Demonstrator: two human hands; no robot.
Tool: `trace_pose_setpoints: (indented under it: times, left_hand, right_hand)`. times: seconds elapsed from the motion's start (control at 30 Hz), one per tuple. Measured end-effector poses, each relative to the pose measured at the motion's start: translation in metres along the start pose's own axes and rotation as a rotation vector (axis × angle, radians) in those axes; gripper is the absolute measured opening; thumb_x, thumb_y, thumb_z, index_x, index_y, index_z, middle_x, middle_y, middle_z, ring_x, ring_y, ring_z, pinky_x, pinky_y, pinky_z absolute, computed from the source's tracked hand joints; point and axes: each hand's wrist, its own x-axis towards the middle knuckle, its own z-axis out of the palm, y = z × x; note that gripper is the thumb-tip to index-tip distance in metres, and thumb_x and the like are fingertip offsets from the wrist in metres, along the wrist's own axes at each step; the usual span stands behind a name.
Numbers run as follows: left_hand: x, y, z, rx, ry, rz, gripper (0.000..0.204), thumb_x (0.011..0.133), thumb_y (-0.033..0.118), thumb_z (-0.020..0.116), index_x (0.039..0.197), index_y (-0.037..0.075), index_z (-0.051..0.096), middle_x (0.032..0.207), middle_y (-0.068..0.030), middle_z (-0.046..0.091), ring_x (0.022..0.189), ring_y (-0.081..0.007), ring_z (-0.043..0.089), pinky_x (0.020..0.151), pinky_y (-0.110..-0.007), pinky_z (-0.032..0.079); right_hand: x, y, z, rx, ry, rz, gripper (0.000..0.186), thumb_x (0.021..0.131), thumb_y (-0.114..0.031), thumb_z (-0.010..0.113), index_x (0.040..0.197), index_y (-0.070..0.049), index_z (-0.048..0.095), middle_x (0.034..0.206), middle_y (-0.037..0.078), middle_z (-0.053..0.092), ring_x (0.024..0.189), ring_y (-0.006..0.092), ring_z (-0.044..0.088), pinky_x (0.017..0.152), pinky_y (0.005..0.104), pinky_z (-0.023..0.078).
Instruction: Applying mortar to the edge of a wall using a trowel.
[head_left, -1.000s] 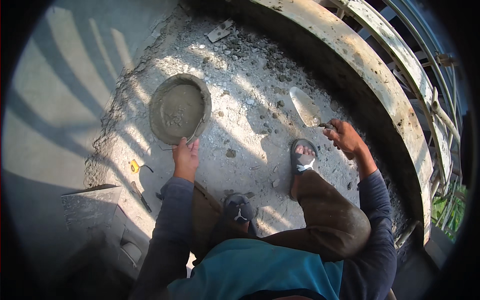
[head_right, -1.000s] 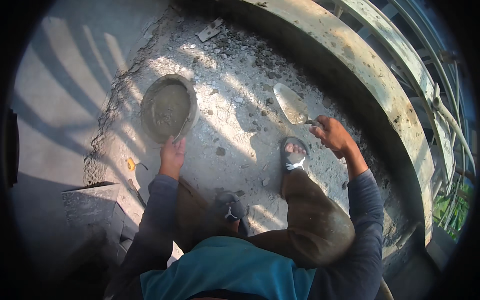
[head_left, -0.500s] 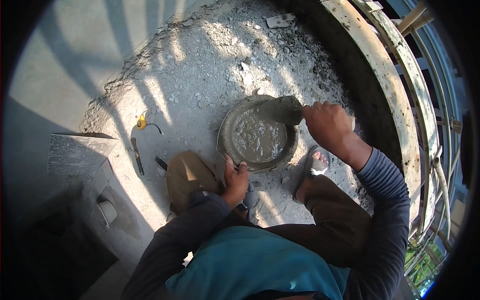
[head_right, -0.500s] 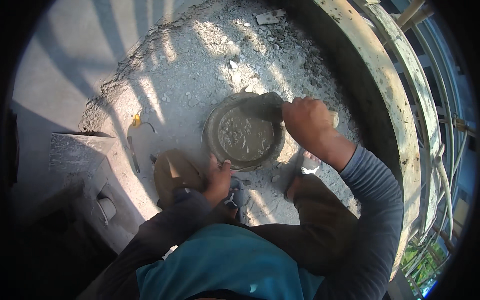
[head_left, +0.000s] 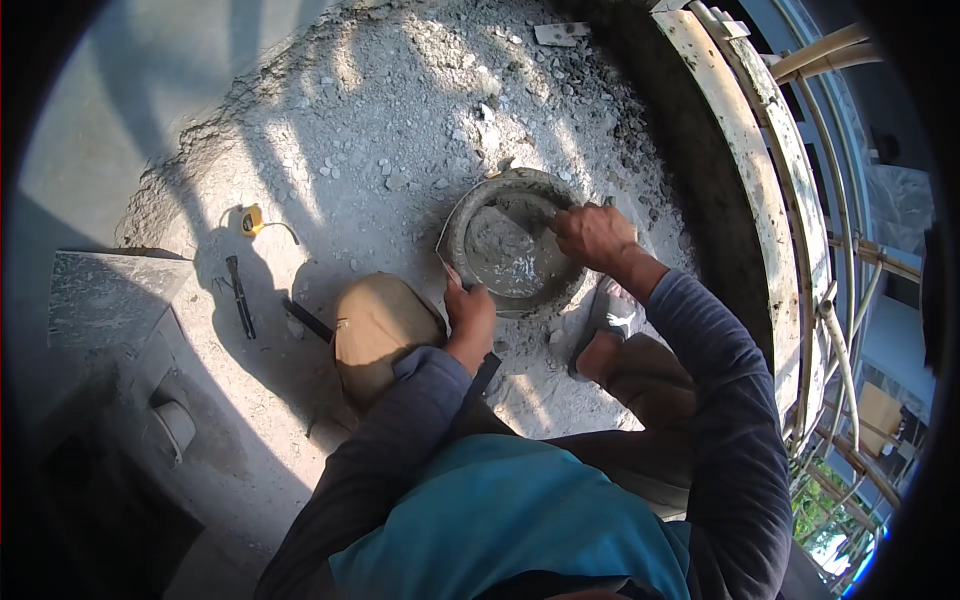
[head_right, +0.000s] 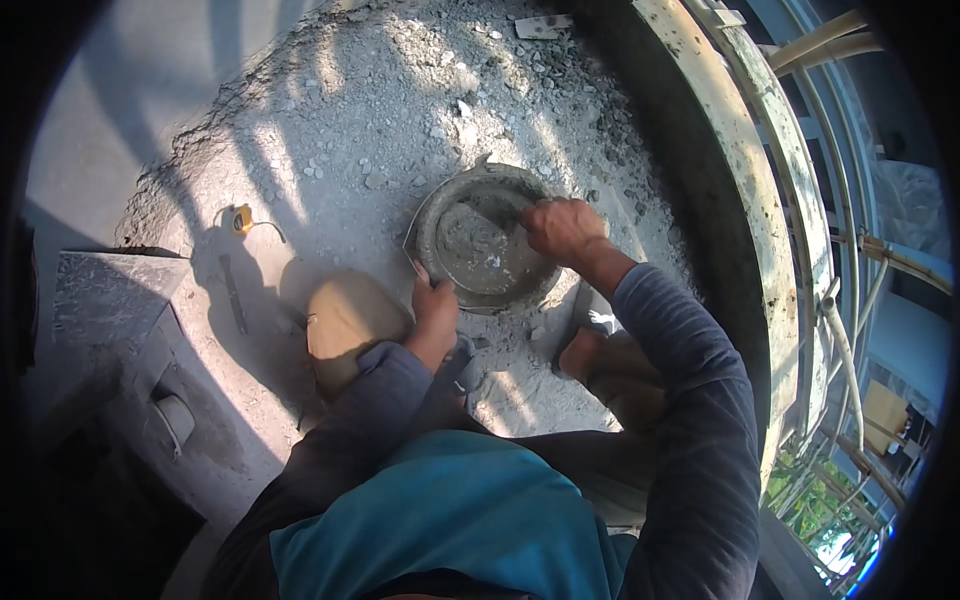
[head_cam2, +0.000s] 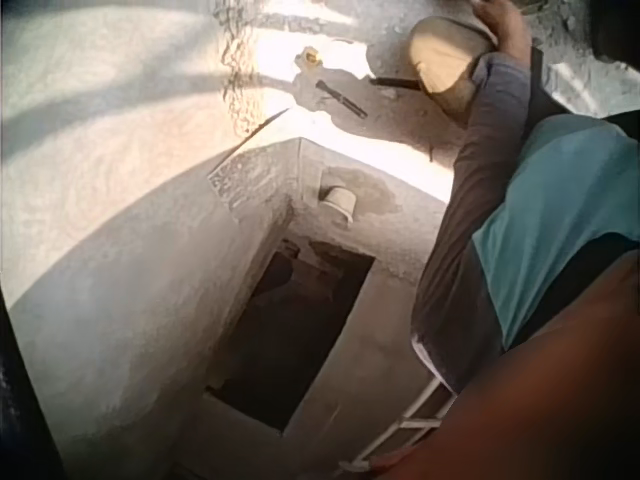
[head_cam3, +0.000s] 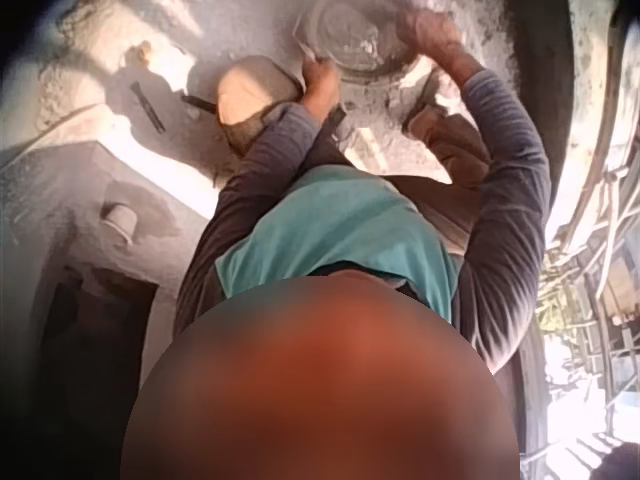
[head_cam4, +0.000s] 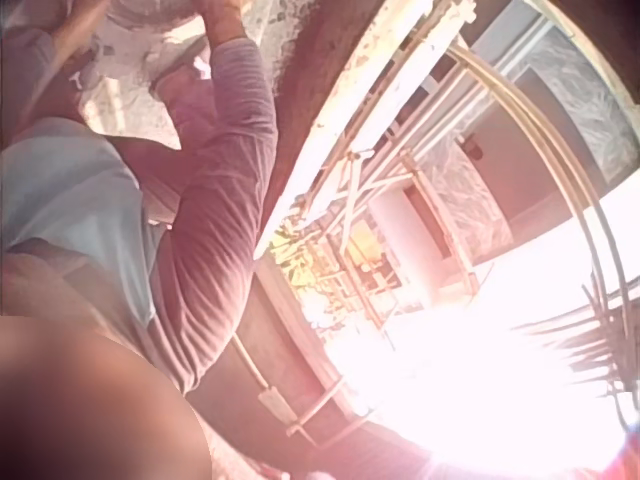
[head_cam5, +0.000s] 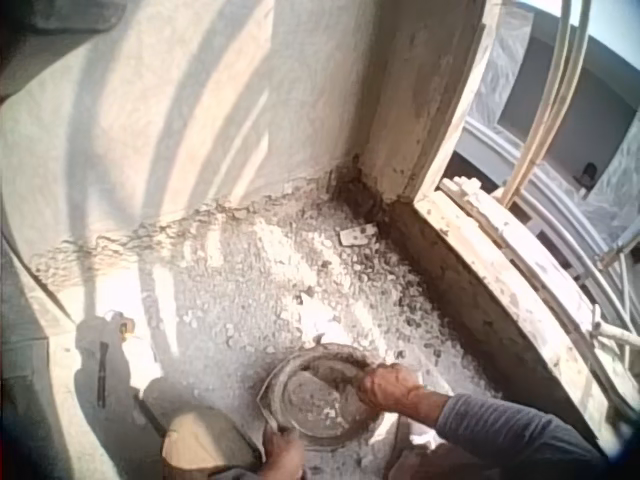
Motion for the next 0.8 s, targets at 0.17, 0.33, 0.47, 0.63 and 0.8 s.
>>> trace_pose_setpoints:
  times: [0.17,0.33,0.47,0.63,0.8]
  left_hand:
    - [-0.02,0.004,0.001,0.36,0.07,0.116,0.094,0.089,0.016,0.056,0.146,-0.017,-0.012,0.155,-0.0392,-0.004,0.149,-0.0447,-0.002,0.122,-0.046,0.002]
    - [-0.059,0.045,-0.001,0.459,-0.016,0.695,0.096,0.093,0.02,0.056,0.147,-0.015,-0.014,0.156,-0.0379,-0.006,0.148,-0.0471,-0.003,0.121,-0.051,0.002]
    - [-0.04,0.11,-0.003,0.095,0.02,1.268,0.085,0.096,0.007,0.05,0.152,-0.004,-0.014,0.161,-0.0247,-0.012,0.151,-0.0388,-0.009,0.12,-0.049,-0.003]
    - [-0.032,0.207,0.039,-0.183,0.014,1.215,0.079,0.099,0.013,0.053,0.154,-0.001,-0.002,0.162,-0.0208,-0.004,0.151,-0.0351,-0.002,0.121,-0.048,0.002]
    - [-0.017,0.19,0.065,-0.027,0.119,1.147,0.085,0.095,0.029,0.062,0.153,-0.001,0.009,0.16,-0.0216,0.008,0.151,-0.0327,0.005,0.121,-0.048,0.011]
  right_hand:
    - [-0.015,0.007,0.024,0.207,-0.093,0.143,0.035,0.082,-0.036,0.064,0.109,-0.015,0.069,0.102,0.011,0.072,0.095,0.0311,0.069,0.083,0.0431,0.055]
    - [-0.068,0.013,0.009,0.423,-0.105,0.235,0.04,0.081,-0.039,0.063,0.112,-0.014,0.069,0.101,0.013,0.072,0.095,0.0345,0.068,0.085,0.0438,0.054]
    - [-0.108,0.009,0.009,0.51,-0.097,0.249,0.035,0.086,-0.035,0.06,0.111,-0.011,0.066,0.094,0.015,0.071,0.091,0.0368,0.068,0.082,0.0462,0.054]
    - [-0.134,0.013,0.029,0.516,-0.01,0.377,0.037,0.09,-0.039,0.055,0.11,-0.009,0.064,0.093,0.018,0.07,0.092,0.0378,0.067,0.083,0.0478,0.052]
    - [-0.156,0.018,0.05,0.556,0.054,0.387,0.038,0.091,-0.04,0.055,0.112,-0.009,0.063,0.096,0.018,0.07,0.095,0.0371,0.067,0.083,0.0477,0.052]
